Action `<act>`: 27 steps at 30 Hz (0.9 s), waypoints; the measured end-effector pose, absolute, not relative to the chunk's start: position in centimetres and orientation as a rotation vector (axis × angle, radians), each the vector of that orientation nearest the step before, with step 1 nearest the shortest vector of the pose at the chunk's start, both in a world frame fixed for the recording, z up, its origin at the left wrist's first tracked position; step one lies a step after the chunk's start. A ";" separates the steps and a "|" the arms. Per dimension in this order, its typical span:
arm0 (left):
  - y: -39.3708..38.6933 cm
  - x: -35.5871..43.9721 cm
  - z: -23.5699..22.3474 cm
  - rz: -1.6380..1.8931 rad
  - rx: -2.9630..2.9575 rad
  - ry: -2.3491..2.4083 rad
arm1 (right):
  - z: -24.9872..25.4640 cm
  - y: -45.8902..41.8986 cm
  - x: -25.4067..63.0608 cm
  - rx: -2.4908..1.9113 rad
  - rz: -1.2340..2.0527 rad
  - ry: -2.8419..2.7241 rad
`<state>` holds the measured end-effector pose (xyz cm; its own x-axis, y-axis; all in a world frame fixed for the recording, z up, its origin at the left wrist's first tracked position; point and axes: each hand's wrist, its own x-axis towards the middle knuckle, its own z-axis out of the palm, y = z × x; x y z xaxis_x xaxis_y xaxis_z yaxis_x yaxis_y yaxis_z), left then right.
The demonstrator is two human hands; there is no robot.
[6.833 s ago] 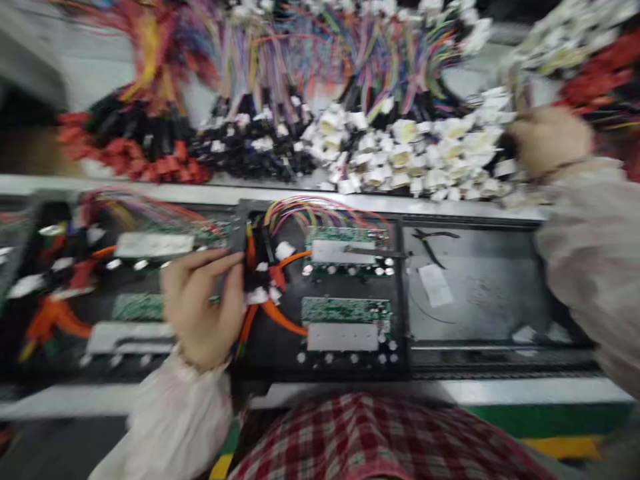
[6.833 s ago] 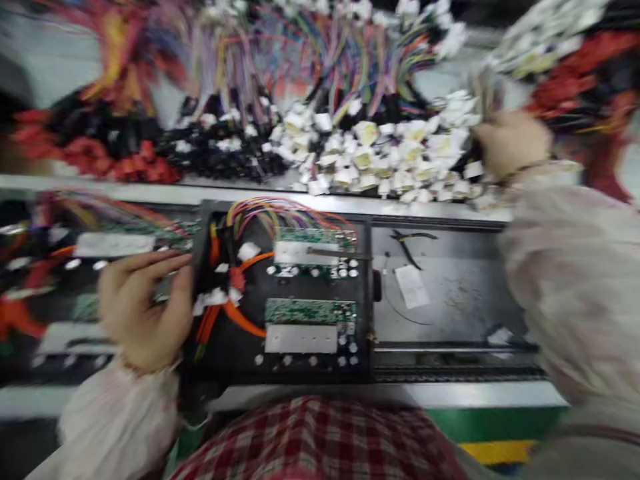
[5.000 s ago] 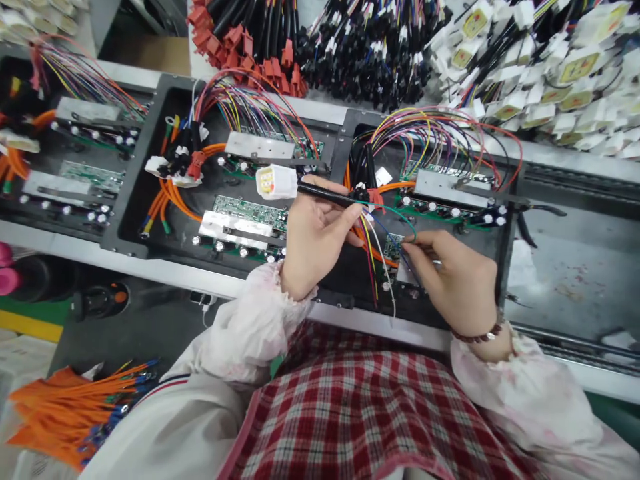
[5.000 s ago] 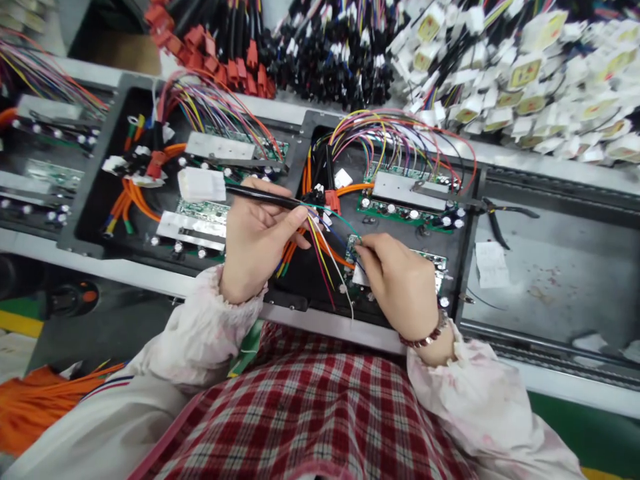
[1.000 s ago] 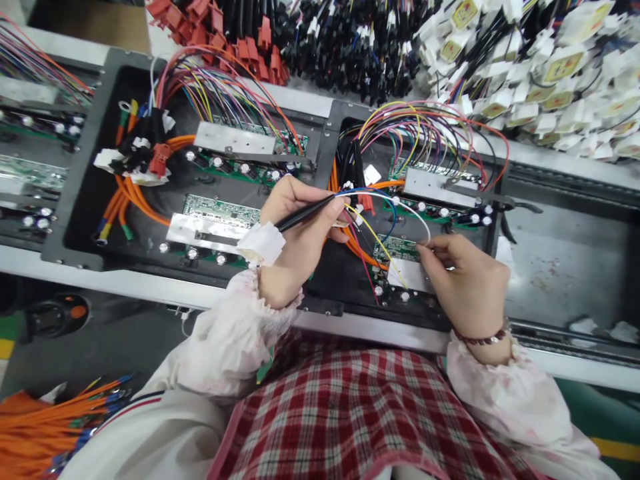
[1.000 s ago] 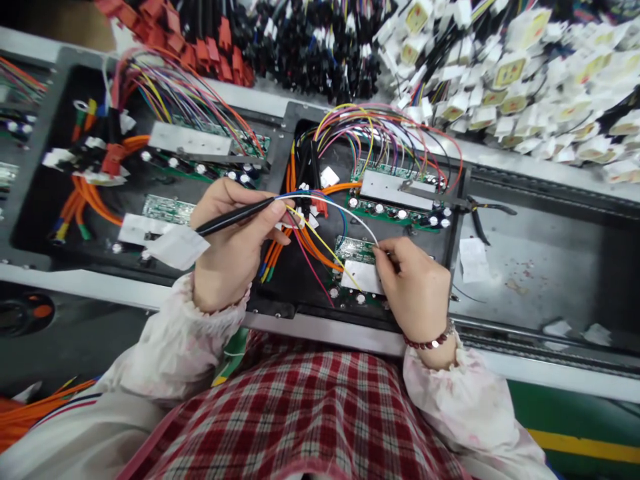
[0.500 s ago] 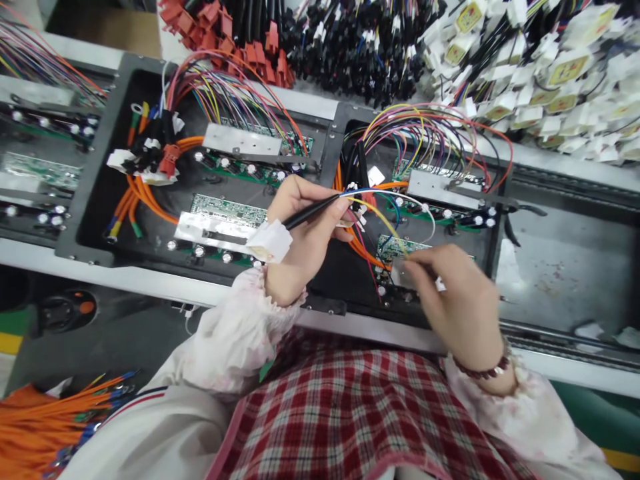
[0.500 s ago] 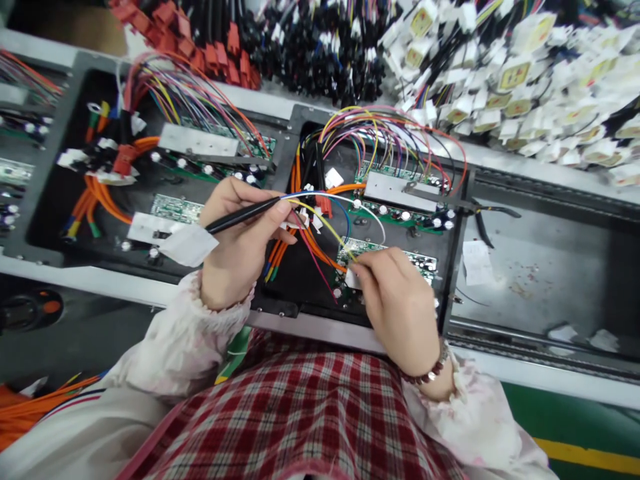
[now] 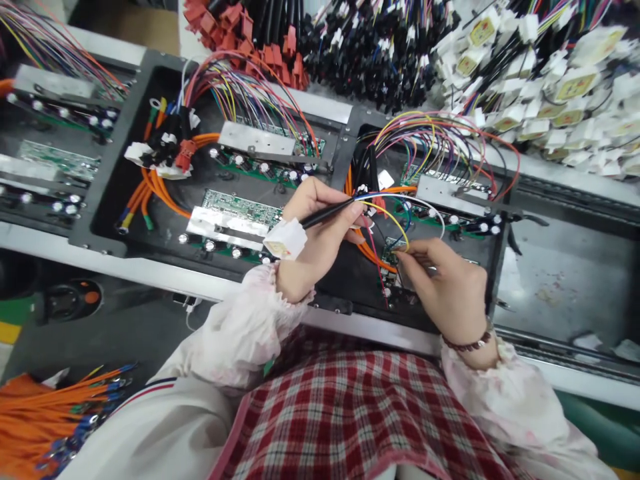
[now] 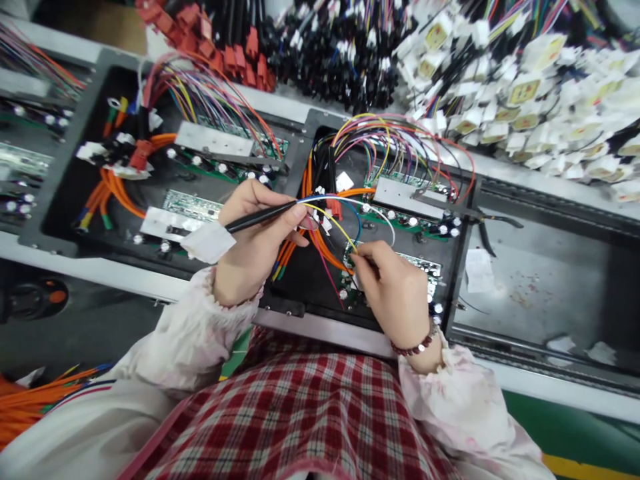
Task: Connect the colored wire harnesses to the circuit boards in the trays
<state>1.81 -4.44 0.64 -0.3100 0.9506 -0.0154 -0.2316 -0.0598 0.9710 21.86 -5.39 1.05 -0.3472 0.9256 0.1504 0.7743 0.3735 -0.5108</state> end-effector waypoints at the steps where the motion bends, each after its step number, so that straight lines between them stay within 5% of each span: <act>1: -4.4 1.8 0.7 1.553 0.863 1.226 | 1.1 -5.4 21.9 -1.471 0.489 -2.224; 27: -4.6 2.2 0.4 1.490 0.864 1.155 | 2.2 -4.5 20.7 -1.408 0.387 -2.248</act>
